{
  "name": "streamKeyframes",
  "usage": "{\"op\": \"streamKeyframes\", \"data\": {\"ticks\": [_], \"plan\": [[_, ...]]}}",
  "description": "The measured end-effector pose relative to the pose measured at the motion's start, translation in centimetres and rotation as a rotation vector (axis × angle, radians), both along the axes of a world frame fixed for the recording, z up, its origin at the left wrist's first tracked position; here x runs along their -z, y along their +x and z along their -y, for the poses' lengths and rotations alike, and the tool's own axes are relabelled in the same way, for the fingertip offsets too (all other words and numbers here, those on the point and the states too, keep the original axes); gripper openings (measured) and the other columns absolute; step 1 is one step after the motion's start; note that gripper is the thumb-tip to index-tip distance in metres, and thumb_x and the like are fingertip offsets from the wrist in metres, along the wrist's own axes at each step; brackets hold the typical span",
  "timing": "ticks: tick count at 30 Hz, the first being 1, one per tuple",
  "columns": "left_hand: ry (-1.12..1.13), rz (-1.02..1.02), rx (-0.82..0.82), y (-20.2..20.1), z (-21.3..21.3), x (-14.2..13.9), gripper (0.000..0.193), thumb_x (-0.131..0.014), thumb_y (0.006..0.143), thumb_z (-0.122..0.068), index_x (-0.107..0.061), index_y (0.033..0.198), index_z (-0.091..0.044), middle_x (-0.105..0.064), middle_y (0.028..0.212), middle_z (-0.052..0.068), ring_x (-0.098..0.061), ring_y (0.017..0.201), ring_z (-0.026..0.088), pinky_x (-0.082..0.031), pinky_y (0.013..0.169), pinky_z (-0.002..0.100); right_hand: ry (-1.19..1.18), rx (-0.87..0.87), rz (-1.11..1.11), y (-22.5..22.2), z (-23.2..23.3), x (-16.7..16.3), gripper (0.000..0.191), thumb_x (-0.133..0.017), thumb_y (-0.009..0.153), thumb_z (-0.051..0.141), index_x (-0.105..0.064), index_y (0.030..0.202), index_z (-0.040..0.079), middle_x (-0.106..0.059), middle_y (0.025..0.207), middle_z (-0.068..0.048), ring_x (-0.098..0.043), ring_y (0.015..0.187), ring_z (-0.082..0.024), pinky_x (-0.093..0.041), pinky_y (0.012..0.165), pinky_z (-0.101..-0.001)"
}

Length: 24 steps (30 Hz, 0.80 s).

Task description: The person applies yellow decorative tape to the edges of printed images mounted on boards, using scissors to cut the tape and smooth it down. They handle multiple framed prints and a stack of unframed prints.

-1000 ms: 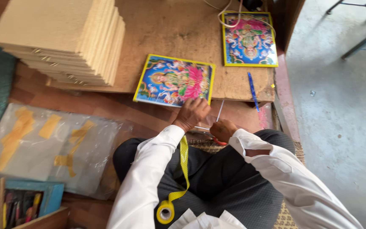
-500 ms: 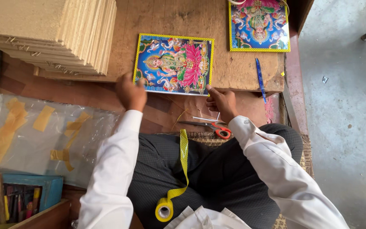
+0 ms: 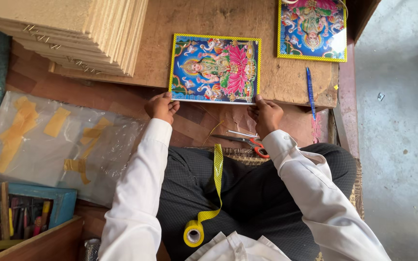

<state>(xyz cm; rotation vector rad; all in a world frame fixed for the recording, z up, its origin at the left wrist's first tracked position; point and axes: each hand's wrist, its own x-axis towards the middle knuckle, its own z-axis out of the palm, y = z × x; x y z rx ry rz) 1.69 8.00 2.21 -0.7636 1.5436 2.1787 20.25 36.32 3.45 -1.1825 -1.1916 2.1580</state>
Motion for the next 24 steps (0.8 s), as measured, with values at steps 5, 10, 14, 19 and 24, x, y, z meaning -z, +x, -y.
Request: {"op": "streamKeyframes", "data": {"ticks": [5, 10, 14, 19, 24], "plan": [[-0.146, -0.098, 0.029, 2.5, -0.1, -3.3, 0.024, -0.073, 0.095, -0.015, -0.065, 0.111, 0.001, -0.066, 0.093, 0.011, -0.06, 0.071, 0.02, -0.052, 0.061, 0.038, -0.026, 0.044, -0.032, 0.6, 0.4, -0.7, 0.028, -0.071, 0.097, 0.02, -0.063, 0.101, -0.006, -0.072, 0.084, -0.015, -0.072, 0.07, -0.023, -0.063, 0.067, -0.0358], [-0.496, -1.002, 0.32, 11.8, 2.7, -10.5, 0.03, -0.078, 0.097, -0.02, -0.068, 0.118, 0.0, -0.072, 0.103, 0.012, -0.068, 0.09, 0.019, -0.058, 0.078, 0.031, -0.147, -0.127, 0.096, 5.1, 2.7, -1.5, 0.031, -0.062, 0.095, 0.028, -0.067, 0.107, 0.0, -0.075, 0.096, -0.012, -0.076, 0.083, -0.021, -0.064, 0.074, -0.0338], [-0.429, -0.854, 0.64, 21.0, 5.6, -15.1, 0.032, -0.076, 0.091, -0.02, -0.069, 0.115, 0.001, -0.076, 0.103, 0.011, -0.075, 0.084, 0.016, -0.061, 0.073, 0.03, -0.127, -0.655, 0.257, 6.5, 5.4, -2.4, 0.038, -0.059, 0.095, 0.035, -0.069, 0.115, 0.005, -0.074, 0.105, -0.005, -0.072, 0.089, -0.016, -0.058, 0.074, -0.031], [-0.465, -0.877, 0.603, 23.9, 4.8, -14.3, 0.029, -0.074, 0.091, -0.012, -0.067, 0.111, 0.007, -0.073, 0.107, 0.017, -0.077, 0.089, 0.021, -0.063, 0.073, 0.032, -0.128, -0.942, 0.267, 7.3, 8.6, -3.6, 0.046, -0.057, 0.102, 0.042, -0.069, 0.117, 0.0, -0.071, 0.101, -0.008, -0.067, 0.087, -0.018, -0.055, 0.079, -0.0326], [-0.757, -0.792, 0.793, 22.0, 0.8, -9.4, 0.025, -0.077, 0.088, -0.021, -0.072, 0.094, 0.003, -0.074, 0.101, 0.02, -0.074, 0.095, 0.033, -0.057, 0.083, 0.041, -0.151, -0.974, 0.146, 9.2, 8.9, -4.5, 0.039, -0.059, 0.1, 0.034, -0.068, 0.123, 0.004, -0.072, 0.104, -0.006, -0.068, 0.09, -0.017, -0.056, 0.081, -0.0327]]}}
